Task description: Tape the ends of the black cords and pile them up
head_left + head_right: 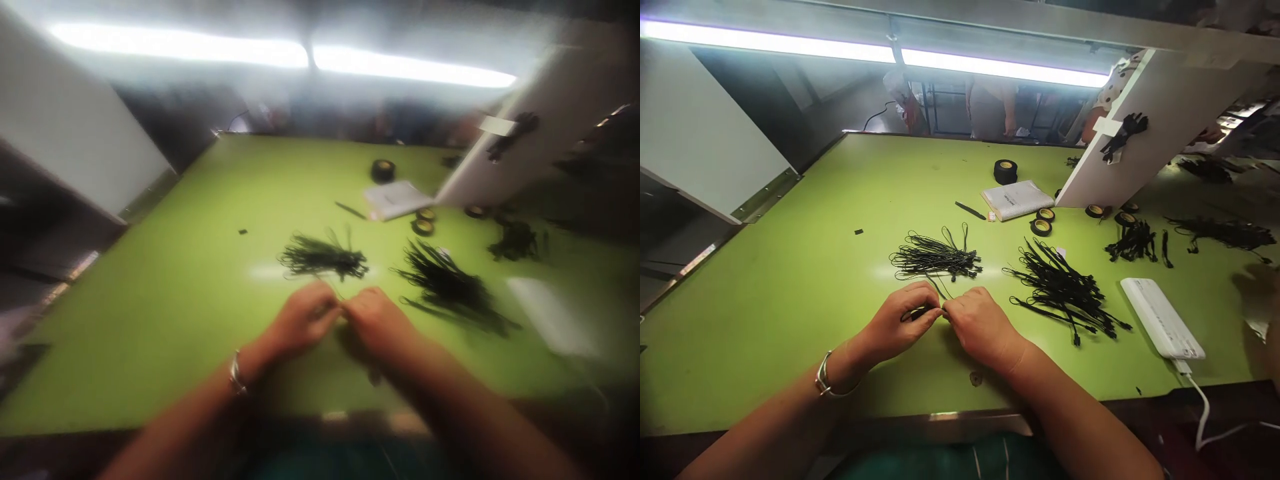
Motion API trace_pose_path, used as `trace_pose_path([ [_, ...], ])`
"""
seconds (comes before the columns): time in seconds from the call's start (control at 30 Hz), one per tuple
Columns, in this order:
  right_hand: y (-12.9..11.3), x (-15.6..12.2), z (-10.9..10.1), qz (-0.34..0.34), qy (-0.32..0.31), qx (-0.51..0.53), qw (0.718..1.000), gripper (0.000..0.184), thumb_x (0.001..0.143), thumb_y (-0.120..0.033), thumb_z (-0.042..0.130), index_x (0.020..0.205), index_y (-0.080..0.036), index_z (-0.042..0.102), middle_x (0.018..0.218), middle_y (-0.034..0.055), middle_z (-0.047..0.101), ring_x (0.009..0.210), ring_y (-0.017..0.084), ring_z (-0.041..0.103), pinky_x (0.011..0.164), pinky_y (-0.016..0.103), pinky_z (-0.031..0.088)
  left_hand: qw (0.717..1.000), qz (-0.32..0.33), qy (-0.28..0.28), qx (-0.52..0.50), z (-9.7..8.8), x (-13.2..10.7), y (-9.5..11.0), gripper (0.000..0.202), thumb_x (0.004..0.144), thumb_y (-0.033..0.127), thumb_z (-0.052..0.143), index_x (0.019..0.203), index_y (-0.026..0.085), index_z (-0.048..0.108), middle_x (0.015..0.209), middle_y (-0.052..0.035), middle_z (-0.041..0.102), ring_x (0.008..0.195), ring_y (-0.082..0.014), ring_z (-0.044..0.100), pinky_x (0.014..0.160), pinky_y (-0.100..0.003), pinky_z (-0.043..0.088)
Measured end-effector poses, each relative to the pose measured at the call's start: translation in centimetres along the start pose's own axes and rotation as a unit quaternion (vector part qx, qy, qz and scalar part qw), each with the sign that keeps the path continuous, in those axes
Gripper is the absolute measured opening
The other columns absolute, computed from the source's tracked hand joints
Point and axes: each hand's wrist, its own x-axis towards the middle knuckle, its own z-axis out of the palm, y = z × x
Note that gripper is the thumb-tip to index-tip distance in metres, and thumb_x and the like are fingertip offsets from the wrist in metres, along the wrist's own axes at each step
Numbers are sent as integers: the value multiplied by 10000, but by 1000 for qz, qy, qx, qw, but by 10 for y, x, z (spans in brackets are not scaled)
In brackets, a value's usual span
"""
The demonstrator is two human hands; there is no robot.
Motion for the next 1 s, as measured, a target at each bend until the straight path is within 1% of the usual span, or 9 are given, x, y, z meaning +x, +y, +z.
trace_pose_path([
  [0.07,1,1,-3,-2,9,56,998,128,882,-145,549,801,-180,641,703,21,650,665,157,548,679,286,400,1000,1,-12,-22,-2,1,1,106,874,207,578,789,155,614,786,-42,589,742,-156,527,696,-296,436],
  [0.17,3,1,-6,-9,80,106,991,138,895,-163,569,803,-198,665,684,-1,647,640,132,531,628,251,396,996,-32,-34,-77,-4,1,3,85,853,230,626,908,167,646,854,-38,618,770,-148,559,710,-278,457],
  [0.3,3,-2,-8,-23,164,9,986,173,901,-144,541,796,-176,675,637,20,611,650,153,498,617,266,391,991,-103,-45,-77,-6,1,2,68,816,179,627,869,167,668,814,-20,623,733,-138,555,663,-254,445],
  [0.4,2,-5,-8,-38,188,-63,979,193,898,-107,504,844,-165,680,633,32,595,661,166,482,604,270,387,986,-131,-41,-89,-7,0,4,53,817,190,620,831,168,665,774,-3,620,690,-124,537,629,-241,430],
  [0.53,-1,-7,-5,-38,201,-80,975,199,890,-89,491,917,-147,680,661,44,620,682,180,492,628,287,415,985,-142,-7,-95,-5,1,9,110,846,249,610,789,165,653,753,-1,614,686,-124,534,621,-239,424],
  [0.63,-4,-5,-2,-8,183,3,983,146,901,-150,533,889,-168,677,726,46,661,727,181,540,671,291,445,990,-110,27,-80,-3,1,10,81,840,182,593,772,166,633,743,-3,602,695,-128,530,626,-242,424],
  [0.73,-5,-2,-5,71,102,166,978,146,907,-240,559,997,-191,663,892,41,703,791,162,608,714,275,474,998,-37,37,-46,-1,0,6,92,832,124,575,763,165,620,762,-17,589,729,-141,528,676,-269,435],
  [0.87,-5,0,-13,154,-41,297,942,268,949,-283,456,804,-191,662,681,-13,642,622,121,564,612,238,444,999,30,16,-6,1,-1,4,104,835,109,566,770,159,629,801,-46,586,782,-165,535,719,-303,446],
  [1.0,-6,2,-18,201,-14,340,918,244,898,-256,535,681,-174,612,603,-36,573,586,104,516,569,211,410,999,-14,-7,-46,-1,0,7,73,821,187,634,883,160,664,860,-55,625,805,-169,567,748,-307,467],
])
